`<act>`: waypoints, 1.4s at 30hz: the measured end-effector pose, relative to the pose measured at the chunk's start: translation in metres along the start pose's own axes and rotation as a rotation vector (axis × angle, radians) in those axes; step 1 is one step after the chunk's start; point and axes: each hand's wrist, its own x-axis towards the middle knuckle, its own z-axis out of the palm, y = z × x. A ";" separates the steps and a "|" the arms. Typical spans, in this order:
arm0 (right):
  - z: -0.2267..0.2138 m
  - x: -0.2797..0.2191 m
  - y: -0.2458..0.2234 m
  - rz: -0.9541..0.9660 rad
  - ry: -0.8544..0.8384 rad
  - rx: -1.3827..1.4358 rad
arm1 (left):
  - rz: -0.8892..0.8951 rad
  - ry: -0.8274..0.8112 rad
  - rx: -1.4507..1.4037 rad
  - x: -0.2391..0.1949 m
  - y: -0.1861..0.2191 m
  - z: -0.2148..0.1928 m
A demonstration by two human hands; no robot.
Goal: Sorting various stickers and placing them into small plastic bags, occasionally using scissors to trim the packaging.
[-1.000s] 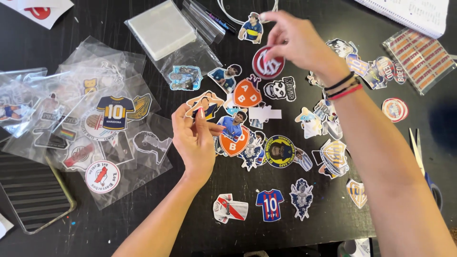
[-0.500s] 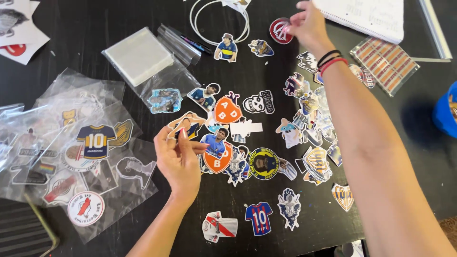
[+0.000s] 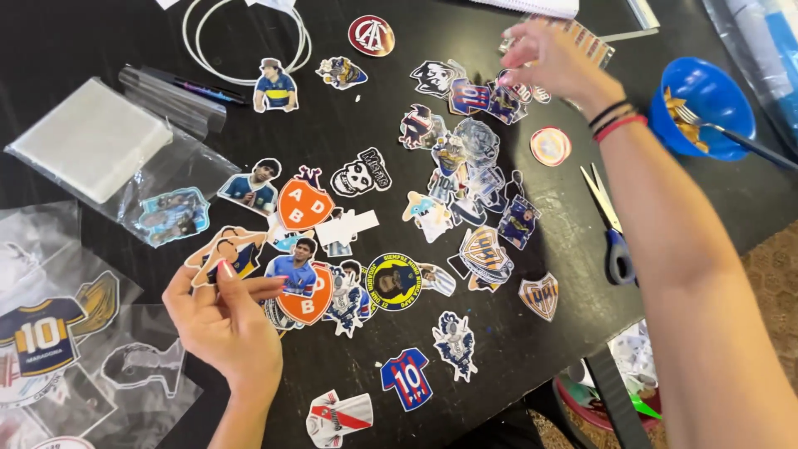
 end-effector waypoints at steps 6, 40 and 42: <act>0.044 -0.001 -0.015 -0.070 -0.039 -0.147 | 0.021 0.041 0.007 0.002 -0.002 -0.006; 0.055 0.022 -0.037 0.173 -0.009 -0.239 | 0.079 0.031 0.080 0.008 -0.003 -0.008; 0.061 0.046 0.031 0.088 0.008 -0.244 | 0.114 0.041 0.116 0.005 -0.006 -0.010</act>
